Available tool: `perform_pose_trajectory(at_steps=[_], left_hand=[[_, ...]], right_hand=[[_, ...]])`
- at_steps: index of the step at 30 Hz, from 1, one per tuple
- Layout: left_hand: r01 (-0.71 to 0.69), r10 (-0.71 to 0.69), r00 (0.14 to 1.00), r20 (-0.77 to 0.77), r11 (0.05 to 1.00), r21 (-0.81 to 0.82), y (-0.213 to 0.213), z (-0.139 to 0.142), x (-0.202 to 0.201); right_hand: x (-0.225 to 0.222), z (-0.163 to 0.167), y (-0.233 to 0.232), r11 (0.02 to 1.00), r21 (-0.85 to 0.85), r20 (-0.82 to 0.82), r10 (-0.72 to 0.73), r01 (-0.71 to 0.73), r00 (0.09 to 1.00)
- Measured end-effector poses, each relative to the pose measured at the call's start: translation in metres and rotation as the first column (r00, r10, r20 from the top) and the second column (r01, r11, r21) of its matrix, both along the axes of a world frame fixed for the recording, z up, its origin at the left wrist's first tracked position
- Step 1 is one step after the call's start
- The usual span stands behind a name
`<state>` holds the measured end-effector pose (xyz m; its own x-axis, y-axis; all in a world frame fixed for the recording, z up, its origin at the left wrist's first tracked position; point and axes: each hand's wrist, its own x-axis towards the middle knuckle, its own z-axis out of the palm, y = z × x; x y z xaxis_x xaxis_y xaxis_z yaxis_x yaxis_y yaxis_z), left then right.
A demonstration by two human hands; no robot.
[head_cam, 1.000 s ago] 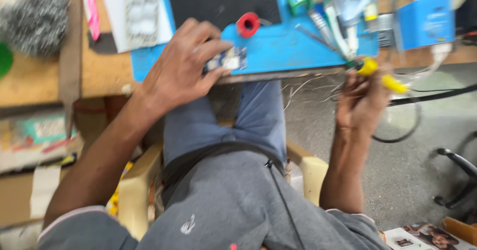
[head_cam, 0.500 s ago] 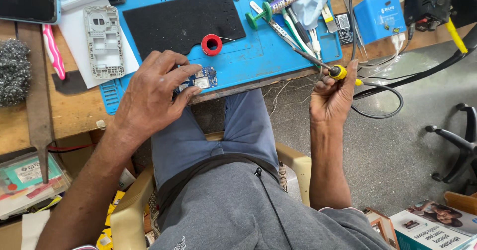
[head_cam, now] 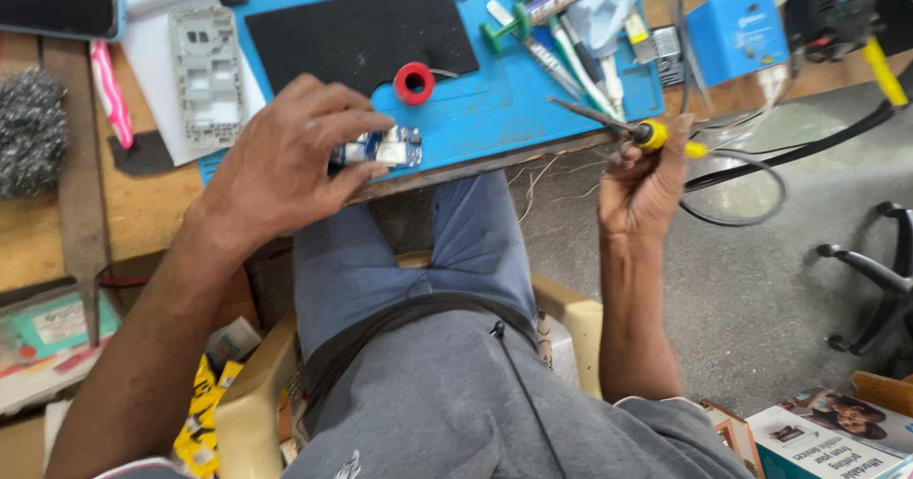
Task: The person sits at an electronics repair bench and solders a small circuit board with a soldering iron. They first clean the iron tip on a steel wool pad, then hold the board steady on the bench while applying the iron to its contacts, repositioning the board between soldering passes.
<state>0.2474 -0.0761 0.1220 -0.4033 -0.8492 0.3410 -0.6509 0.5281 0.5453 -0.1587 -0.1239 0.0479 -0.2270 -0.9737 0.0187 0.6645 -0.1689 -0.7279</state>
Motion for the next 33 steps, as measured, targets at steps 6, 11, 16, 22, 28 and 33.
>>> perform_pose_trajectory(at_steps=[6,11,16,22,28,33], left_hand=[[0.115,-0.116,0.993,0.005,0.976,-0.187,-0.005,-0.024,0.017],[0.116,-0.119,0.993,0.002,0.961,-0.250,-0.004,-0.039,0.019],[0.121,-0.133,0.990,-0.038,0.967,-0.222,-0.005,-0.040,0.018],[0.125,-0.137,0.990,-0.041,0.969,-0.213,-0.005,-0.040,0.018],[0.111,-0.120,0.992,-0.033,0.971,-0.210,-0.004,-0.038,0.016],[0.112,-0.122,0.992,-0.034,0.970,-0.214,-0.003,-0.035,0.016]], right_hand=[[0.022,0.024,0.024,0.868,-0.396,-0.660,-0.042,-0.299,0.750],[0.037,0.037,0.013,0.774,-0.475,-0.810,-0.200,-0.418,0.551],[0.042,0.045,0.007,0.739,-0.486,-0.835,-0.236,-0.467,0.497],[0.045,0.049,0.011,0.768,-0.462,-0.841,-0.221,-0.443,0.493],[0.044,0.045,0.012,0.784,-0.445,-0.849,-0.217,-0.432,0.482],[0.042,0.044,0.009,0.779,-0.440,-0.865,-0.232,-0.447,0.446]])
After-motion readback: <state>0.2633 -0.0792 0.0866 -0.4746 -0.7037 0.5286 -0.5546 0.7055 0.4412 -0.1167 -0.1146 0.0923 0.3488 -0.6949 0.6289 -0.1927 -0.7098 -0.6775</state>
